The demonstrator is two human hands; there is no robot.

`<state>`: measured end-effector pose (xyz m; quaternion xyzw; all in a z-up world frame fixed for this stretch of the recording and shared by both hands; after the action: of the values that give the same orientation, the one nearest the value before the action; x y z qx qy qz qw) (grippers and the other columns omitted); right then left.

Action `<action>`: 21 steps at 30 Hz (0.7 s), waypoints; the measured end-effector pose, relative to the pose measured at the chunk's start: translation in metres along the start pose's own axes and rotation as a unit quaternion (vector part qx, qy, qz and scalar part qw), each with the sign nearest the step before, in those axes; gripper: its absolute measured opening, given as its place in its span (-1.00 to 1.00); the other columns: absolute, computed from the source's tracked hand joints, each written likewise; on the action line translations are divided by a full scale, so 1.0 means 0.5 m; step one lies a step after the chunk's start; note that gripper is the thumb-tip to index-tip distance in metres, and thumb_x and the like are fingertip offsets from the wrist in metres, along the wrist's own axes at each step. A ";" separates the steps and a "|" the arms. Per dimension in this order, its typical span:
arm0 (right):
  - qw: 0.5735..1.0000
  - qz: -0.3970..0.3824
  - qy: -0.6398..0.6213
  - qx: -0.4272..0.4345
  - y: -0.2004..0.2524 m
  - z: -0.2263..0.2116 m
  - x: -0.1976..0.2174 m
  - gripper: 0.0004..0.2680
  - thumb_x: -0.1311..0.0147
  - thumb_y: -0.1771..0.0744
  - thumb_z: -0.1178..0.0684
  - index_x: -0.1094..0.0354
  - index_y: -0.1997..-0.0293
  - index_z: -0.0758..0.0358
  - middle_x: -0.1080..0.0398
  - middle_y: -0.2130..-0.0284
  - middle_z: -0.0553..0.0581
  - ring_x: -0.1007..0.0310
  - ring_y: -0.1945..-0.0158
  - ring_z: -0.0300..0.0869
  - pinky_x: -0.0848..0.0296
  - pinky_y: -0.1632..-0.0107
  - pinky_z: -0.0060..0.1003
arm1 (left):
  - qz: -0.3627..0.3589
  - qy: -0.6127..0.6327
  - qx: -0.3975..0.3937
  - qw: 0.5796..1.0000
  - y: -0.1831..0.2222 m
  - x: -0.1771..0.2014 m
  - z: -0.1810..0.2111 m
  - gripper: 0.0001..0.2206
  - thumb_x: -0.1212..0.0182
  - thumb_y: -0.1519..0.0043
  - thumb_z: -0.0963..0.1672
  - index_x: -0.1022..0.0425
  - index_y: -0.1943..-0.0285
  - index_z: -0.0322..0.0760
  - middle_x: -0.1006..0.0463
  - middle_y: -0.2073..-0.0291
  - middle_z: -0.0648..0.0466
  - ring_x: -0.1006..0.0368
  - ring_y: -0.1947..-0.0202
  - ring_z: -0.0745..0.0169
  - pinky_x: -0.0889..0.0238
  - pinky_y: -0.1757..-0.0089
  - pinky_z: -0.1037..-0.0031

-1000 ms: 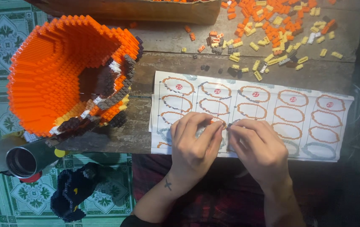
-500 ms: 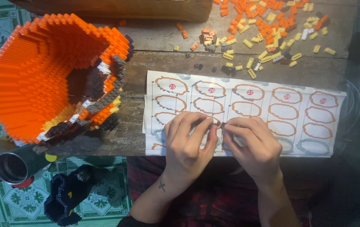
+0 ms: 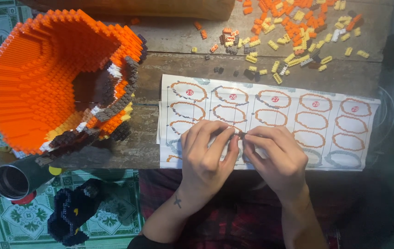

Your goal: Assembling a 3D model by connecting small plastic interlocking pieces on a template.

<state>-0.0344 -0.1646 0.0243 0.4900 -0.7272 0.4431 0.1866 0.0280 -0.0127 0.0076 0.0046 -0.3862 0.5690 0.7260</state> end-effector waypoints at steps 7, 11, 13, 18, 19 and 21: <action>1.000 -0.008 0.017 0.004 -0.003 -0.009 0.003 -0.88 -0.41 -0.32 0.39 -0.65 0.19 0.31 -0.64 0.27 0.13 -0.60 0.30 0.01 -0.63 0.17 -0.14 | -0.001 0.000 -0.001 1.000 0.000 0.002 0.001 -0.89 -0.54 -0.24 -0.23 -0.77 0.09 -0.33 -0.67 0.14 0.00 -0.63 0.00 -0.10 -0.36 -0.01 0.17; 0.999 -0.031 0.030 0.014 -0.017 -0.022 0.011 -0.87 -0.39 -0.31 0.43 -0.61 0.21 0.36 -0.62 0.29 0.15 -0.59 0.31 0.02 -0.63 0.20 -0.13 | -0.004 0.001 -0.002 1.000 -0.001 0.004 0.002 -0.89 -0.56 -0.22 -0.24 -0.78 0.11 -0.33 -0.67 0.17 0.00 -0.63 0.01 -0.06 -0.36 0.01 0.18; 0.998 -0.039 0.039 0.023 -0.020 -0.021 0.014 -0.88 -0.39 -0.32 0.43 -0.60 0.21 0.37 -0.60 0.29 0.16 -0.58 0.32 0.03 -0.63 0.21 -0.12 | -0.004 -0.001 -0.004 1.000 -0.001 0.003 0.001 -0.89 -0.56 -0.22 -0.24 -0.78 0.11 -0.33 -0.67 0.17 0.00 -0.63 0.01 -0.06 -0.36 0.01 0.18; 0.993 -0.082 0.072 0.034 -0.030 -0.034 0.022 -0.88 -0.31 -0.35 0.43 -0.55 0.20 0.36 -0.54 0.27 0.15 -0.54 0.31 0.02 -0.61 0.19 -0.16 | 0.004 -0.005 -0.009 1.000 0.006 -0.001 -0.002 -0.89 -0.55 -0.24 -0.22 -0.78 0.09 -0.31 -0.66 0.15 0.01 -0.64 -0.01 -0.08 -0.36 -0.02 0.18; 0.993 -0.082 0.072 0.034 -0.032 -0.034 0.023 -0.88 -0.31 -0.35 0.43 -0.55 0.20 0.36 -0.54 0.27 0.15 -0.54 0.31 0.02 -0.61 0.19 -0.16 | 0.004 -0.005 -0.009 1.000 0.006 -0.002 -0.003 -0.89 -0.55 -0.24 -0.22 -0.78 0.09 -0.31 -0.66 0.15 0.01 -0.64 -0.01 -0.08 -0.36 -0.02 0.18; 0.991 -0.100 0.085 0.036 -0.035 -0.035 0.021 -0.87 -0.29 -0.34 0.44 -0.51 0.22 0.35 -0.52 0.28 0.13 -0.52 0.31 0.00 -0.61 0.20 -0.19 | 0.004 -0.004 -0.009 1.000 0.007 -0.003 -0.004 -0.90 -0.55 -0.25 -0.22 -0.78 0.10 -0.30 -0.67 0.15 0.02 -0.64 -0.01 -0.07 -0.37 -0.02 0.18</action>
<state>-0.0267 -0.1581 0.0492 0.5278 -0.6392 0.4880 0.2732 0.0263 -0.0118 0.0036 -0.0011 -0.3940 0.5686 0.7221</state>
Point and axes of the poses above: each hand's wrist, its own y-axis away from the middle knuckle, its own x-axis out of the back of the hand, z = x × y, the point moved 3 cm from there along -y, towards the middle knuckle
